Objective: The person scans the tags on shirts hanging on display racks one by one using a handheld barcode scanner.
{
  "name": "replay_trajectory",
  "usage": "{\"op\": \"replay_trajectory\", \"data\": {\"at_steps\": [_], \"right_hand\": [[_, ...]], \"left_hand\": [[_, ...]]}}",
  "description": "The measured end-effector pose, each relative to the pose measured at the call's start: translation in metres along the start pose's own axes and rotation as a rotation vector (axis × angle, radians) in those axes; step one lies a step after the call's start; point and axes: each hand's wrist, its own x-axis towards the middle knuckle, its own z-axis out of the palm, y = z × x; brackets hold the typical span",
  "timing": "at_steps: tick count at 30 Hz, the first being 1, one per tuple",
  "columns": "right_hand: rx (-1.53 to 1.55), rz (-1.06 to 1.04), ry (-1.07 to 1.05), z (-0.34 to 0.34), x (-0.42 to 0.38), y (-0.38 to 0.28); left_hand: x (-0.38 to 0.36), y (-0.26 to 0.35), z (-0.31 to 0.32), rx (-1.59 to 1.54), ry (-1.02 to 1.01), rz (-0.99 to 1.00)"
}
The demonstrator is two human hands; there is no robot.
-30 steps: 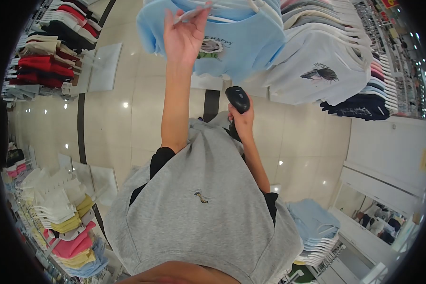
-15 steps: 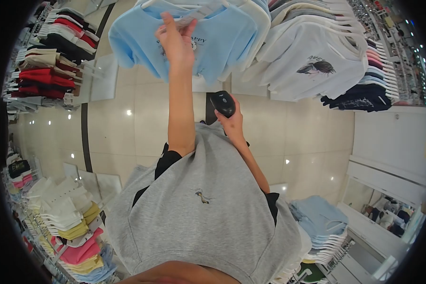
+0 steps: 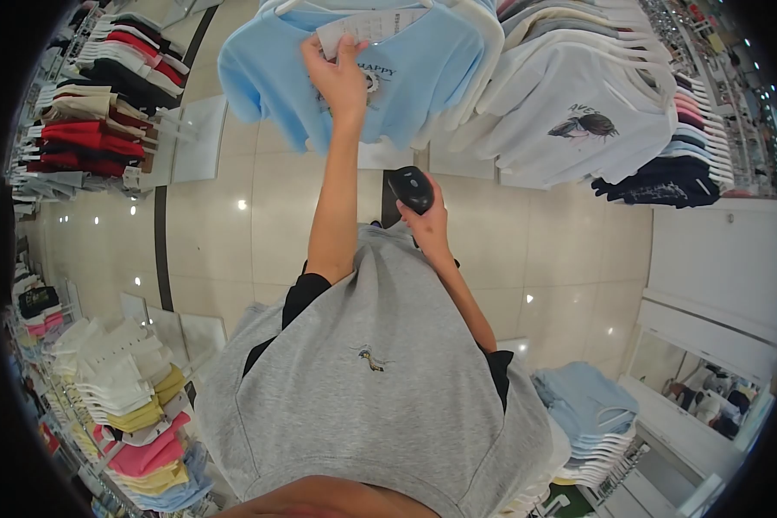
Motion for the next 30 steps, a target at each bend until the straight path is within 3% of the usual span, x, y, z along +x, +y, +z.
{"op": "replay_trajectory", "data": {"at_steps": [2, 4, 5, 7, 8, 10, 14, 17, 19, 20, 22, 23, 25, 26, 28, 30], "right_hand": [[0.006, 0.005, 0.003, 0.0, 0.0, 0.001], [0.015, 0.002, 0.004, 0.001, 0.0, 0.005], [0.017, 0.004, 0.005, 0.001, 0.0, 0.006], [-0.008, 0.023, -0.017, 0.001, -0.001, 0.005], [-0.007, 0.024, -0.019, 0.002, -0.002, 0.003], [-0.114, 0.083, -0.032, 0.003, -0.003, -0.001], [-0.151, -0.03, -0.02, 0.002, -0.001, 0.027], [-0.173, -0.016, -0.036, 0.002, -0.001, 0.018], [-0.146, -0.028, -0.032, 0.003, -0.001, 0.014], [-0.123, -0.017, -0.043, 0.002, -0.001, 0.012], [-0.127, -0.033, -0.034, 0.001, 0.0, 0.011], [-0.13, -0.033, -0.038, 0.001, 0.0, 0.011], [-0.135, -0.111, 0.002, 0.003, 0.0, 0.014], [-0.162, -0.109, -0.013, 0.001, 0.0, 0.015], [-0.182, -0.114, -0.009, -0.001, 0.002, 0.009], [-0.163, -0.016, 0.001, -0.004, -0.005, 0.006]], "left_hand": [[0.004, 0.0, -0.011, 0.084, -0.105, -0.013], [0.008, 0.009, -0.018, 0.586, -0.149, 0.292], [0.01, 0.012, -0.017, 0.587, -0.151, 0.291], [0.015, 0.022, -0.014, 0.908, -0.254, 0.526], [0.018, 0.028, -0.014, 0.909, -0.253, 0.526], [0.023, 0.039, -0.013, 1.216, -0.513, 0.586], [0.015, 0.04, -0.006, 1.385, -0.459, 0.675], [0.015, 0.044, -0.007, 1.283, -0.434, 0.688], [0.019, 0.049, 0.001, 0.932, -0.33, 0.46], [0.021, 0.051, 0.009, 0.918, -0.335, 0.473], [0.026, 0.066, 0.029, -0.037, -0.355, -0.104], [0.03, 0.067, 0.035, -0.044, -0.364, -0.098], [0.041, 0.067, 0.043, -0.672, -0.354, -0.491], [0.044, 0.065, 0.047, -0.676, -0.365, -0.489], [0.045, 0.063, 0.059, -0.66, -0.564, -0.244], [0.031, 0.068, 0.073, -0.567, -0.695, -0.2]]}}
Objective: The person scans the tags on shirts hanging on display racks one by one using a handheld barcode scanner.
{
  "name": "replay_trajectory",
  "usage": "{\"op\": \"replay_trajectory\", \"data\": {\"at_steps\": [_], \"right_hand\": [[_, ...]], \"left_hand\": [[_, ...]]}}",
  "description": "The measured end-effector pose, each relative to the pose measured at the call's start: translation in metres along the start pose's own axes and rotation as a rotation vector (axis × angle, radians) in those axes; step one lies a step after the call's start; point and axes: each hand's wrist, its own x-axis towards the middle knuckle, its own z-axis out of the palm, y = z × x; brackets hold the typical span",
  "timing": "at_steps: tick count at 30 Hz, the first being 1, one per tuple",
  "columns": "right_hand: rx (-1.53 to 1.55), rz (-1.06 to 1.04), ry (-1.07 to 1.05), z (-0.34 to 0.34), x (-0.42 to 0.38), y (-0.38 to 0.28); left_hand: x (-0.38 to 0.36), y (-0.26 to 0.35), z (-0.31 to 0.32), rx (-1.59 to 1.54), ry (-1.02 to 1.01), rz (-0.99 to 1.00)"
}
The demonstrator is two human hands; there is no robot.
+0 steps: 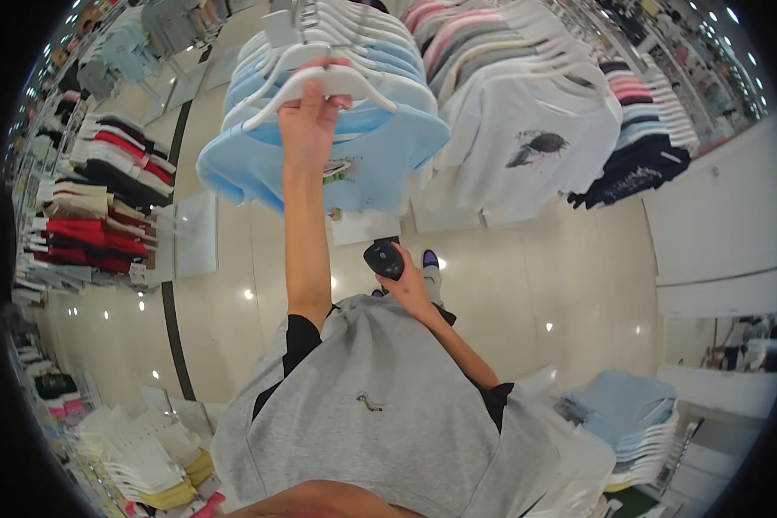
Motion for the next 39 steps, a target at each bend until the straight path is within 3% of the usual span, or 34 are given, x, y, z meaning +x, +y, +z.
{"op": "replay_trajectory", "data": {"at_steps": [3, 7, 10, 13, 16, 17, 21, 22, 26, 31, 34, 37, 39], "right_hand": [[-0.03, -0.027, 0.037, -0.008, -0.002, 0.001], [-0.025, -0.022, 0.109, -0.018, -0.005, 0.013], [-0.061, -0.023, 0.207, -0.029, -0.015, 0.014], [-0.022, -0.04, 0.319, -0.041, -0.028, 0.014], [-0.027, -0.076, 0.471, -0.055, -0.035, 0.026], [0.021, -0.003, 0.509, -0.061, -0.038, 0.021], [0.124, 0.086, 0.619, -0.08, -0.043, 0.029], [0.125, 0.085, 0.628, -0.085, -0.043, 0.03], [0.175, 0.12, 0.692, -0.097, -0.043, 0.024], [0.16, 0.099, 0.65, -0.108, -0.03, 0.021], [0.128, 0.123, 0.605, -0.105, -0.027, 0.02], [0.075, 0.06, 0.576, -0.1, -0.029, 0.023], [0.066, 0.047, 0.568, -0.094, -0.032, 0.022]], "left_hand": [[-0.008, -0.024, 0.038, 0.281, -0.315, -0.105], [-0.029, -0.122, 0.09, 0.27, -0.443, -0.5], [-0.048, -0.209, 0.119, 0.277, -0.546, -0.511], [-0.035, -0.239, 0.17, 0.291, -0.61, -0.591], [-0.001, -0.273, 0.224, 0.11, -0.652, -0.605], [0.012, -0.283, 0.239, 0.033, -0.664, -0.608], [0.061, -0.302, 0.282, -0.05, -0.616, -0.519], [0.069, -0.309, 0.282, -0.13, -0.516, -0.525], [0.081, -0.328, 0.246, -0.281, -0.286, -0.576], [0.079, -0.33, 0.23, -0.246, -0.312, -0.559], [0.081, -0.323, 0.241, -0.197, -0.162, -0.538], [0.077, -0.319, 0.243, 0.072, -0.02, -0.596], [0.064, -0.326, 0.22, 0.093, -0.159, -0.846]]}}
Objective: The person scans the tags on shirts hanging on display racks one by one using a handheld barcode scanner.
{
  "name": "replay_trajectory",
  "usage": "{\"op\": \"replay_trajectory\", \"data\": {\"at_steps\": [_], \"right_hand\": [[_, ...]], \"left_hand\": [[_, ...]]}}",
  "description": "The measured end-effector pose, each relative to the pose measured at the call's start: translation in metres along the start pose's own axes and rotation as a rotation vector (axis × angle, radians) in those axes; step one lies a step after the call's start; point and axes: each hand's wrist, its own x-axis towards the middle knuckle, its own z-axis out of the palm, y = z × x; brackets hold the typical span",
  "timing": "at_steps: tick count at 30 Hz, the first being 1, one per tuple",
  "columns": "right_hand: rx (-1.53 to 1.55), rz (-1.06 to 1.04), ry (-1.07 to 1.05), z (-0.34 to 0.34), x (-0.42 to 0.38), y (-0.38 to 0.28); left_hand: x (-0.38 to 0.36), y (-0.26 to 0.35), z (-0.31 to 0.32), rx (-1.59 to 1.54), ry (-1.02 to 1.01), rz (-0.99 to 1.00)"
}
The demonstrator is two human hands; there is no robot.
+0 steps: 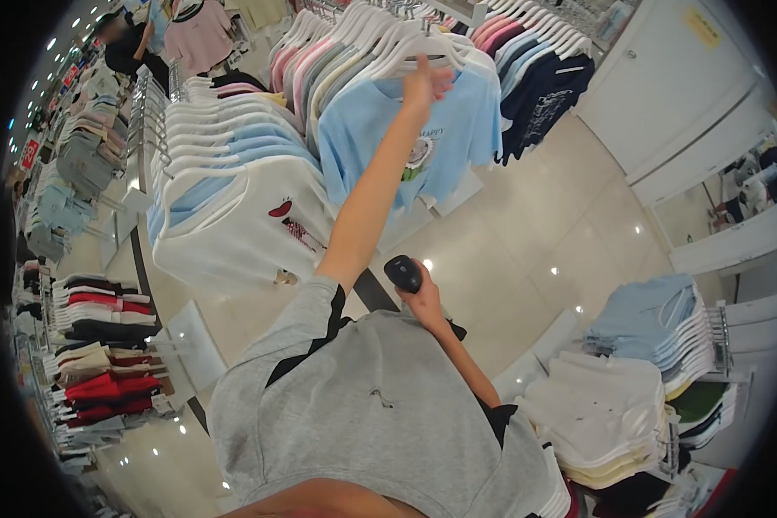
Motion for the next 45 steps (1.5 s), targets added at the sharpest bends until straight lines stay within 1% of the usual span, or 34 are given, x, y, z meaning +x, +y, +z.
{"op": "replay_trajectory", "data": {"at_steps": [2, 4, 6, 8, 9, 11, 12, 14, 15, 16, 17, 18, 19, 20, 21, 22, 24, 25, 26, 28, 30, 34, 36, 37, 38, 39, 40, 42, 43, 45], "right_hand": [[-0.004, -0.028, -0.019, 0.004, 0.001, 0.002], [0.057, -0.009, -0.02, 0.009, 0.0, 0.013], [0.073, 0.038, -0.06, 0.013, -0.001, 0.017], [0.081, 0.084, -0.124, 0.02, 0.0, 0.021], [0.082, 0.082, -0.146, 0.025, -0.001, 0.023], [0.089, 0.106, -0.234, 0.037, -0.002, 0.022], [0.084, 0.112, -0.282, 0.044, -0.004, 0.019], [0.095, 0.096, -0.359, 0.056, -0.007, 0.017], [0.096, 0.096, -0.404, 0.063, -0.009, 0.02], [0.092, 0.096, -0.438, 0.07, -0.011, 0.02], [0.086, 0.084, -0.482, 0.077, -0.014, 0.018], [0.082, 0.072, -0.523, 0.084, -0.017, 0.018], [0.08, 0.071, -0.545, 0.089, -0.021, 0.018], [0.027, 0.019, -0.582, 0.095, -0.023, 0.018], [-0.025, -0.035, -0.615, 0.099, -0.025, 0.018], [-0.027, -0.037, -0.627, 0.102, -0.029, 0.015], [-0.135, -0.196, -0.638, 0.106, -0.033, 0.008], [-0.132, -0.206, -0.637, 0.109, -0.031, 0.008], [-0.12, -0.232, -0.633, 0.109, -0.031, 0.012], [-0.112, -0.245, -0.623, 0.106, -0.037, 0.019], [-0.1, -0.158, -0.633, 0.105, -0.034, 0.02], [-0.124, -0.184, -0.585, 0.101, -0.028, 0.023], [-0.203, -0.009, -0.562, 0.102, -0.013, 0.044], [-0.2, -0.006, -0.557, 0.101, -0.006, 0.045], [-0.197, -0.06, -0.534, 0.099, 0.003, 0.046], [-0.195, -0.115, -0.513, 0.098, 0.012, 0.047], [-0.195, -0.113, -0.515, 0.098, 0.025, 0.055], [-0.182, -0.482, -0.413, 0.105, 0.049, 0.069], [-0.181, -0.48, -0.418, 0.109, 0.057, 0.065], [0.073, -0.248, -0.502, 0.117, 0.074, 0.058]], "left_hand": [[-0.035, -0.019, -0.024, -0.035, -0.034, -0.017], [-0.076, -0.042, -0.058, -0.09, 0.036, 0.046], [-0.123, -0.075, -0.106, 0.003, 0.069, 0.079], [-0.168, -0.103, -0.157, 0.089, 0.193, -0.018], [-0.195, -0.104, -0.175, 0.088, 0.239, -0.013], [-0.241, -0.101, -0.212, 0.279, 0.519, 0.116], [-0.254, -0.096, -0.236, 0.28, 0.568, 0.119], [-0.277, -0.085, -0.281, 0.428, 0.789, 0.439], [-0.295, -0.053, -0.276, 0.491, 0.902, 0.462], [-0.312, -0.006, -0.26, 0.555, 1.011, 0.483], [-0.325, 0.026, -0.251, 0.559, 1.042, 0.486], [-0.336, 0.054, -0.244, 0.707, 1.055, 0.511], [-0.342, 0.068, -0.245, 0.857, 1.061, 0.532], [-0.341, 0.069, -0.256, 0.861, 1.08, 0.533], [-0.334, 0.067, -0.271, 1.248, 1.121, 0.522], [-0.333, 0.066, -0.277, 1.639, 1.132, 0.488], [-0.334, 0.061, -0.279, 1.662, 1.138, 0.513], [-0.332, 0.063, -0.279, 1.685, 1.129, 0.547], [-0.33, 0.062, -0.279, 1.687, 1.127, 0.552], [-0.331, 0.054, -0.278, 1.696, 1.115, 0.464], [-0.328, 0.052, -0.284, 1.715, 1.076, 0.479], [-0.327, 0.044, -0.29, 1.724, 1.018, 0.467], [-0.337, 0.042, -0.284, 1.674, 0.975, 0.506], [-0.345, 0.042, -0.278, 1.622, 0.94, 0.543], [-0.354, 0.042, -0.271, 1.622, 0.935, 0.542], [-0.364, 0.042, -0.263, 1.567, 0.893, 0.61], [-0.372, 0.041, -0.257, 1.511, 0.852, 0.677], [-0.384, 0.034, -0.251, 1.531, 0.822, 0.708], [-0.389, 0.031, -0.249, 1.548, 0.79, 0.741], [-0.397, 0.025, -0.247, 1.532, 0.775, 0.721]]}}
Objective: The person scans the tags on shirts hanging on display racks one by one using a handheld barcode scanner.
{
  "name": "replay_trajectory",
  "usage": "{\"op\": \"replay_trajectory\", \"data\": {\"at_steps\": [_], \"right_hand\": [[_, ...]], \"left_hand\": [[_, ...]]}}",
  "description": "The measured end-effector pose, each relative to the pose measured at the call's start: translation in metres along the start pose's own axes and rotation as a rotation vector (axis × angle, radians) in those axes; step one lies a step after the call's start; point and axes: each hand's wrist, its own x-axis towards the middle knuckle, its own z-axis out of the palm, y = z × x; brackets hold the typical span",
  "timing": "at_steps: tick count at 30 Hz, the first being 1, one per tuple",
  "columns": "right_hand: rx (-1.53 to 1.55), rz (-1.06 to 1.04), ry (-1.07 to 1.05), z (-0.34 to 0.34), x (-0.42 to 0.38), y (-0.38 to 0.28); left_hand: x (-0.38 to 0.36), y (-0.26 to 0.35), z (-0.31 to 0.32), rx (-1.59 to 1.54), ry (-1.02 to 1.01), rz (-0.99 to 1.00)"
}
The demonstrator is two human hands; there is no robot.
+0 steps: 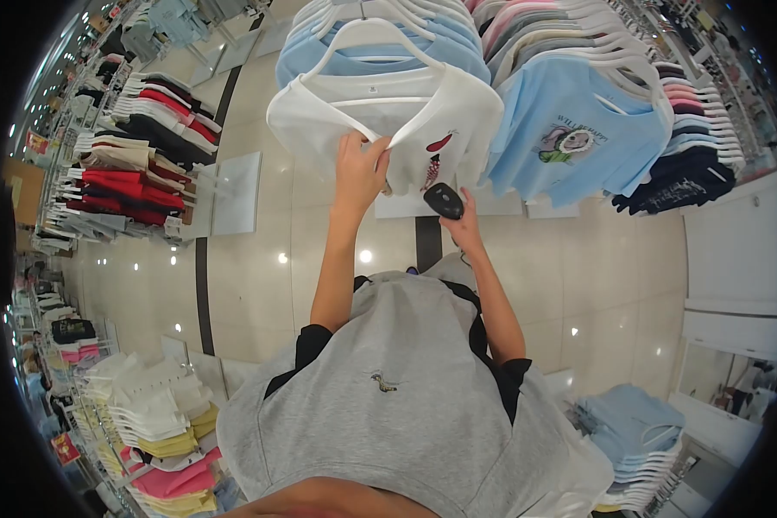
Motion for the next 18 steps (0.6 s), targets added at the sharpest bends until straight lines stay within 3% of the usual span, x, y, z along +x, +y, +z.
{"op": "replay_trajectory", "data": {"at_steps": [1, 4, 7, 8, 11, 13, 15, 17, 18], "right_hand": [[-0.002, 0.001, -0.003, -0.001, 0.011, 0.0], [0.088, 0.322, -0.039, -0.002, 0.042, 0.003], [0.1, 0.304, -0.148, 0.0, 0.069, 0.017], [0.105, 0.264, -0.088, 0.004, 0.072, 0.021], [0.131, 0.374, -0.181, 0.002, 0.074, 0.011], [0.094, 0.319, -0.176, 0.002, 0.067, 0.001], [0.114, 0.38, -0.3, 0.001, 0.059, -0.028], [0.221, 0.356, -0.341, 0.004, 0.05, -0.061], [0.331, 0.329, -0.38, 0.007, 0.046, -0.078]], "left_hand": [[-0.003, 0.001, -0.001, -0.022, -0.019, -0.008], [-0.008, 0.005, -0.006, -0.063, -0.012, -0.014], [-0.01, 0.015, -0.013, -0.138, 0.006, -0.138], [-0.013, 0.014, -0.011, -0.137, 0.001, -0.147], [-0.029, 0.004, 0.002, -0.223, 0.146, -0.14], [-0.057, -0.006, 0.021, -0.404, 0.091, -0.521], [-0.114, -0.043, 0.067, -0.291, -0.231, -0.638], [-0.183, -0.067, 0.116, -0.192, -0.811, -0.723], [-0.243, -0.079, 0.159, -0.189, -0.684, -0.567]]}}
